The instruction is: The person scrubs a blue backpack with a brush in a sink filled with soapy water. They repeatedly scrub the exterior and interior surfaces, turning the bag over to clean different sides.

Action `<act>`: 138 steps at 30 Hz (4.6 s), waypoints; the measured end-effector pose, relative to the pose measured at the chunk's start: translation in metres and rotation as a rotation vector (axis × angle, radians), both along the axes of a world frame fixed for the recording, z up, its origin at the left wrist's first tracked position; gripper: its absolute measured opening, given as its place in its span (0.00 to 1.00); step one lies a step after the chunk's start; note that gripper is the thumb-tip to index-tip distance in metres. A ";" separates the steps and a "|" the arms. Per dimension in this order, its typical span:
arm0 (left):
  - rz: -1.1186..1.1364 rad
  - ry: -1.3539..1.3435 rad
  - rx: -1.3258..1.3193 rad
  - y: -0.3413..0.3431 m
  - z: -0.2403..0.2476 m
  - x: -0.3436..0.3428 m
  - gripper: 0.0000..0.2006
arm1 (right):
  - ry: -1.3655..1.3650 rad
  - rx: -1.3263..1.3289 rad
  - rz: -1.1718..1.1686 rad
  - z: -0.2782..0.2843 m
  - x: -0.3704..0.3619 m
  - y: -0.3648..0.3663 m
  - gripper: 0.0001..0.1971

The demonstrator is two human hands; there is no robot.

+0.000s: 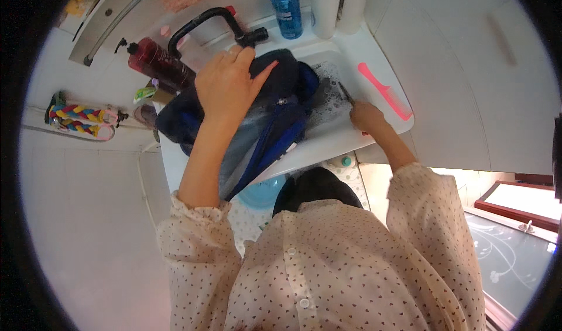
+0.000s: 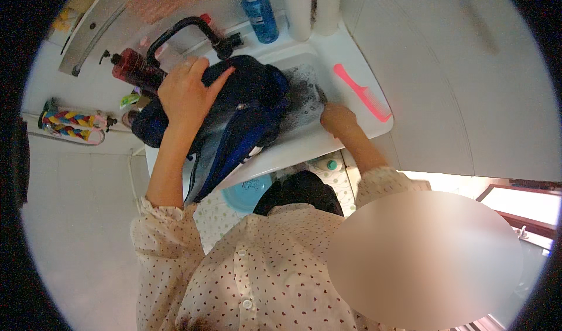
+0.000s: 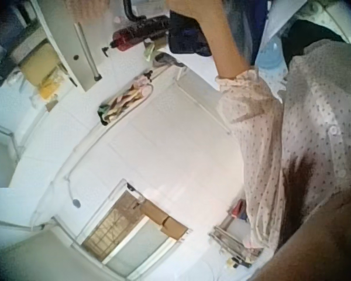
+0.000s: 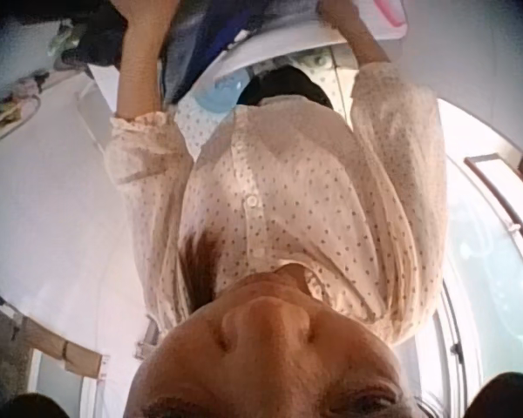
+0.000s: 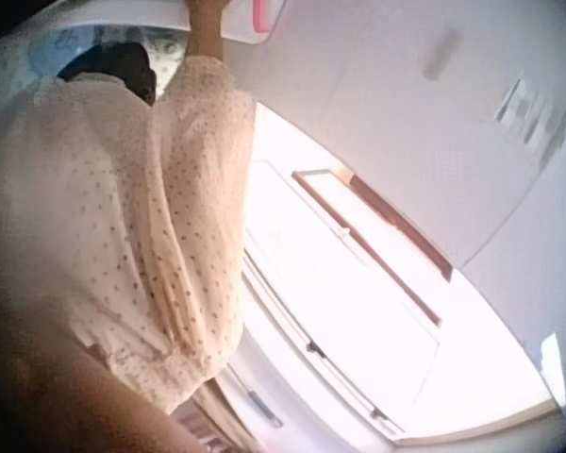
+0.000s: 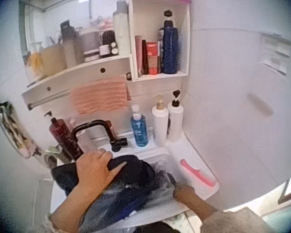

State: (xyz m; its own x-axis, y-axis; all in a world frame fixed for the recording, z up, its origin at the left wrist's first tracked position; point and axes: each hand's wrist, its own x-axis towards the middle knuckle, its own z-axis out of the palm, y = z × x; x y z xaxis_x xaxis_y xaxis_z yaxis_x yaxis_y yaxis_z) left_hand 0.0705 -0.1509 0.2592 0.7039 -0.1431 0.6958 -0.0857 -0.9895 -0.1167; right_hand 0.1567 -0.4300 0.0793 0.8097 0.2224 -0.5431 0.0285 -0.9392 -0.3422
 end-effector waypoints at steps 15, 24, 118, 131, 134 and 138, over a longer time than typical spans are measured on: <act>0.058 0.081 -0.024 0.015 0.007 -0.005 0.16 | -0.730 -0.175 0.518 0.057 0.045 0.100 0.14; 0.045 0.078 -0.013 0.017 0.013 -0.003 0.15 | -0.415 0.086 0.355 0.066 0.040 0.116 0.18; -0.051 0.093 -0.010 0.010 0.003 -0.023 0.17 | -0.544 0.720 0.459 0.032 0.049 0.096 0.15; -0.041 0.115 0.039 0.048 0.000 -0.040 0.18 | -0.098 0.531 -0.017 -0.140 0.048 0.090 0.31; -0.032 0.092 0.000 0.047 -0.003 -0.033 0.18 | 0.142 0.784 -0.100 -0.043 0.036 0.061 0.30; -0.018 0.062 -0.029 0.028 -0.005 -0.024 0.17 | 0.487 0.850 -0.105 0.116 -0.007 0.046 0.26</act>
